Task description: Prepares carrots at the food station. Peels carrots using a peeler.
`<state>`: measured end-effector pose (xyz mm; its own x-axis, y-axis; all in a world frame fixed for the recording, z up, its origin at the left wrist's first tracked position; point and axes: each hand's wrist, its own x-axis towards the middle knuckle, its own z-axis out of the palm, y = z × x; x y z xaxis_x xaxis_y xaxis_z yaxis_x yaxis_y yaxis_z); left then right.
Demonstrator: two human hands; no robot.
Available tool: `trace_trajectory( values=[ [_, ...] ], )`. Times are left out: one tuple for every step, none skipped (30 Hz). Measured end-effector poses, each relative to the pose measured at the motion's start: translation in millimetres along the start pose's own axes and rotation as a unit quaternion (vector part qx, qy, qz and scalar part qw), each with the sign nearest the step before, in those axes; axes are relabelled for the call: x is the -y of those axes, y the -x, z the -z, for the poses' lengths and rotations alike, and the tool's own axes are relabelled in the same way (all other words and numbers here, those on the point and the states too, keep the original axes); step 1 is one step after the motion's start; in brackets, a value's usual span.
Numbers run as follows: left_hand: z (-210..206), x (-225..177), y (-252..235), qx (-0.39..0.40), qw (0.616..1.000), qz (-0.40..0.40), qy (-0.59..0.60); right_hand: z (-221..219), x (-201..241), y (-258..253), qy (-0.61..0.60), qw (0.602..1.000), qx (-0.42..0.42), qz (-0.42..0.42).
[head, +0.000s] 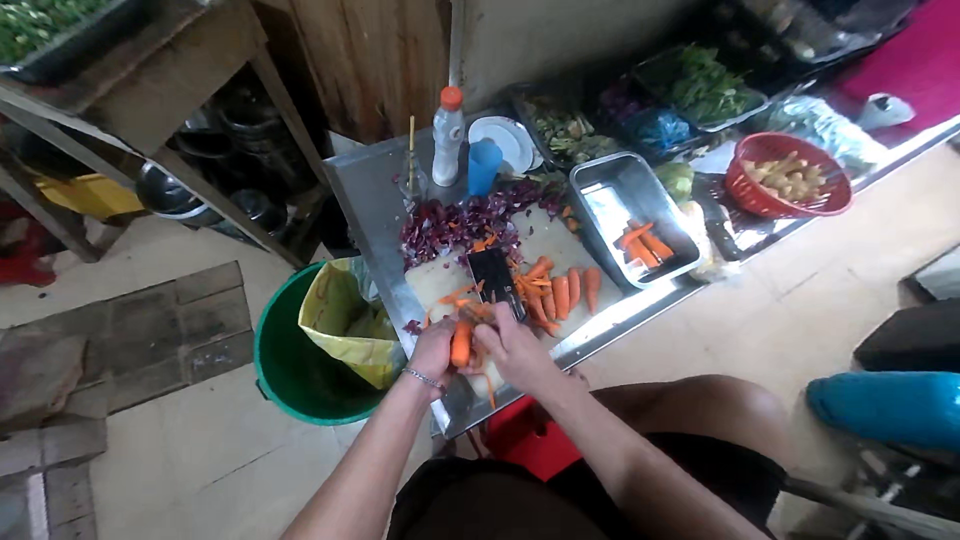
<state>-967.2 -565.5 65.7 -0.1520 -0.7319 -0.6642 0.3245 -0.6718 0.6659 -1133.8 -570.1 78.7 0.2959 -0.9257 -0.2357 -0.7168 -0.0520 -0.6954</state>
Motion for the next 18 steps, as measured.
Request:
trace_trajectory(
  values=[
    [-2,-1,0,-0.016,1.000,0.000,-0.006,-3,6,5,0.029,0.999,-0.002,0.022],
    [-3,-2,1,-0.018,1.000,0.002,-0.010,-5,9,7,0.050,0.998,-0.001,0.035],
    [-3,-1,0,-0.009,1.000,0.001,-0.012,-5,8,5,0.061,0.997,0.001,0.041],
    [-2,0,-1,0.010,1.000,0.003,-0.014,-4,3,0,0.065,0.997,0.000,0.043],
    [-1,1,-2,0.033,0.999,0.002,-0.019,-1,-5,-8,0.062,0.997,0.001,0.038],
    [1,2,-4,0.052,0.998,0.003,-0.023,2,-13,-18,0.048,0.999,0.010,0.019],
    [3,3,-4,0.068,0.997,0.002,-0.025,3,-22,-27,0.024,0.999,0.019,-0.013],
    [5,3,-3,0.084,0.996,0.001,-0.025,3,-30,-34,-0.007,0.998,0.024,-0.056],
    [5,3,-3,0.094,0.995,-0.001,-0.025,4,-37,-40,-0.050,0.992,0.029,-0.111],
    [5,2,-2,0.090,0.996,-0.005,-0.020,4,-38,-42,-0.104,0.980,0.033,-0.165],
    [5,1,-1,0.075,0.997,-0.007,-0.011,2,-35,-40,-0.160,0.965,0.038,-0.205],
    [5,-1,0,0.055,0.998,-0.001,-0.001,2,-27,-34,-0.214,0.948,0.047,-0.230],
    [4,-3,-1,0.031,0.999,0.010,0.010,1,-17,-24,-0.247,0.939,0.049,-0.233],
    [3,-4,-3,0.003,1.000,0.021,0.022,-1,-9,-14,-0.245,0.945,0.039,-0.212],
    [0,-5,-6,-0.029,0.999,0.031,0.032,-5,-1,-3,-0.209,0.963,0.018,-0.172],
    [-2,-6,-9,-0.056,0.997,0.036,0.037,-8,7,8,-0.160,0.980,-0.005,-0.117],
    [-5,-6,-11,-0.074,0.996,0.033,0.041,-10,13,17,-0.115,0.991,-0.016,-0.064],
    [-6,-6,-11,-0.074,0.996,0.021,0.047,-11,18,24,-0.082,0.996,-0.018,-0.023]
  ],
)
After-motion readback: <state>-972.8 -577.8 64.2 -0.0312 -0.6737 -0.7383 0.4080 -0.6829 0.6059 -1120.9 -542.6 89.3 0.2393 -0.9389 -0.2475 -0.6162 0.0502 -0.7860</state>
